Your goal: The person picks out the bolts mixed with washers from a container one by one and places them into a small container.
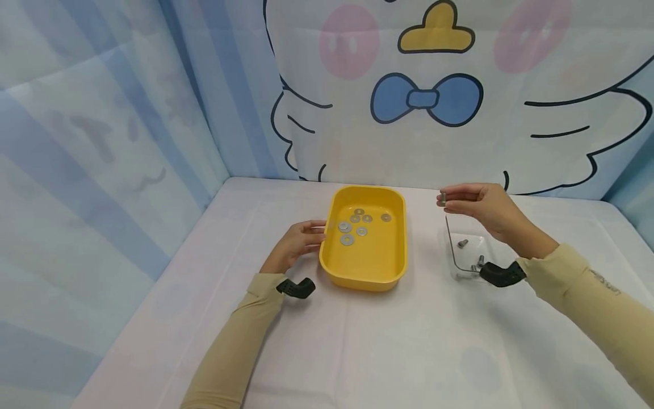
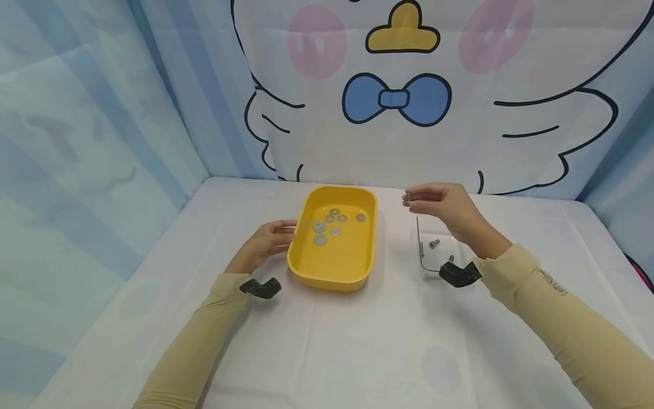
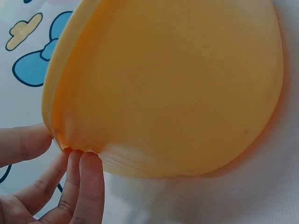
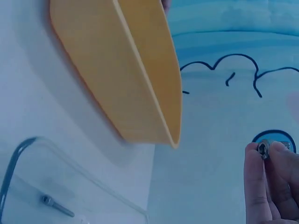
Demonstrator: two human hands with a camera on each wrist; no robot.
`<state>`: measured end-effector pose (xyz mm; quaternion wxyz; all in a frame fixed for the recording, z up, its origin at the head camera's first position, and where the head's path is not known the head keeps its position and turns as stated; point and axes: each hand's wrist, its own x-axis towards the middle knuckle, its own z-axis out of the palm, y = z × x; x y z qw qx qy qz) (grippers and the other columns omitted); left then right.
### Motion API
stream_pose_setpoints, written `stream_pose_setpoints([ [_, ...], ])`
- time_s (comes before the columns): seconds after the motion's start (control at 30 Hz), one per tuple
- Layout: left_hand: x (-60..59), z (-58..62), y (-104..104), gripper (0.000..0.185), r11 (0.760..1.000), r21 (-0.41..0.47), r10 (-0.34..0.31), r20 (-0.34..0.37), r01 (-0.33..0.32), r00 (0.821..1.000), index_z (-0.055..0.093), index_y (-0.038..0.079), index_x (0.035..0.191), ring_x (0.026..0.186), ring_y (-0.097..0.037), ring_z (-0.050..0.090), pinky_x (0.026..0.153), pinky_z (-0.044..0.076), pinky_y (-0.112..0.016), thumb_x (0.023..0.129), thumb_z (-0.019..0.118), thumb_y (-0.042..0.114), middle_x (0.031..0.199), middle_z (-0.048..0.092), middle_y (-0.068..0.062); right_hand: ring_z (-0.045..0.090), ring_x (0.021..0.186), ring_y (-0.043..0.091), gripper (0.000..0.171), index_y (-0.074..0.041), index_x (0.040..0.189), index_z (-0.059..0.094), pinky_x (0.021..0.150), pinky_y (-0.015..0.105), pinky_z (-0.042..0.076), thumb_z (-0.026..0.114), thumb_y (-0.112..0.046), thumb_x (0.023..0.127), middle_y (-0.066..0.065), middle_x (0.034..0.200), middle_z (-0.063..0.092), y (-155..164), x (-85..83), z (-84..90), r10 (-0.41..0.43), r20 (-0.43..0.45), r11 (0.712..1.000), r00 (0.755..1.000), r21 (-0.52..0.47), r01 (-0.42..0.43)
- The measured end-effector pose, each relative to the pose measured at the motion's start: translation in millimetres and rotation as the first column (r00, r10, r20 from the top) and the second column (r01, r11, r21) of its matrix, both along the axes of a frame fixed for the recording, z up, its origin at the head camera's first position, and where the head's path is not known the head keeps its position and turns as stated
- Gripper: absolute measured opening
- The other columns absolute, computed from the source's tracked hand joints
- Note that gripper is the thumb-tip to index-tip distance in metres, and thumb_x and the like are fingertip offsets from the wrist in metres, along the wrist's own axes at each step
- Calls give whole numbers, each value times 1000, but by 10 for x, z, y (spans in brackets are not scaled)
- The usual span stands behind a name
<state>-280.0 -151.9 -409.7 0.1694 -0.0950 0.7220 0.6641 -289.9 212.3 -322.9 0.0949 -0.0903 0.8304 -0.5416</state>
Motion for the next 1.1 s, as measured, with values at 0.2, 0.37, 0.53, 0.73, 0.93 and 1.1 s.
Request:
stream_pose_setpoints([
  [0.2,0,-1,5,45,1000,3,-4,0,4,1000,50,11,134,119,-26,55,103,47,-37,91,60,7,135,54,-12,64,89,-7,29,-19,116,63,79,10,53,67,-22,87,-26,93,66,250,43,-85,-20,-32,1000,999,-11,20],
  [0.37,10,-1,-2,45,1000,2,-24,-17,24,1000,49,9,134,119,-28,55,104,46,-38,91,59,7,135,53,-13,65,90,-6,23,-25,109,67,79,11,54,67,-18,87,-24,93,68,420,71,-156,-35,-47,997,998,-65,32],
  [0.53,17,10,-2,45,1000,0,-22,-14,22,1000,49,9,135,119,-27,55,104,47,-38,91,59,7,135,53,-13,65,90,-5,23,-27,107,68,79,10,54,66,-15,87,-23,93,68,547,102,-212,-48,-48,995,998,-92,43],
  [0.73,15,10,1,45,1000,-6,-10,-8,10,1000,50,10,134,119,-27,55,104,47,-38,90,60,7,135,53,-12,66,88,-4,23,-31,100,69,77,10,54,66,-13,87,-22,93,68,654,99,-266,-72,-19,988,997,-141,69],
  [0.93,1,-21,1,44,1000,-13,1,-6,-1,1000,51,11,133,118,-27,56,103,47,-38,90,60,7,134,54,-12,66,85,-4,20,-30,96,70,76,10,54,66,-13,87,-21,92,69,736,97,-323,-86,-4,985,996,-150,85],
  [1.1,-11,-45,8,44,1000,-17,11,-4,-11,1000,51,11,133,118,-27,56,103,48,-38,90,61,7,134,54,-12,66,84,-5,17,-27,97,69,74,7,52,66,-14,87,-21,91,69,823,93,-377,-75,17,981,997,-181,77],
])
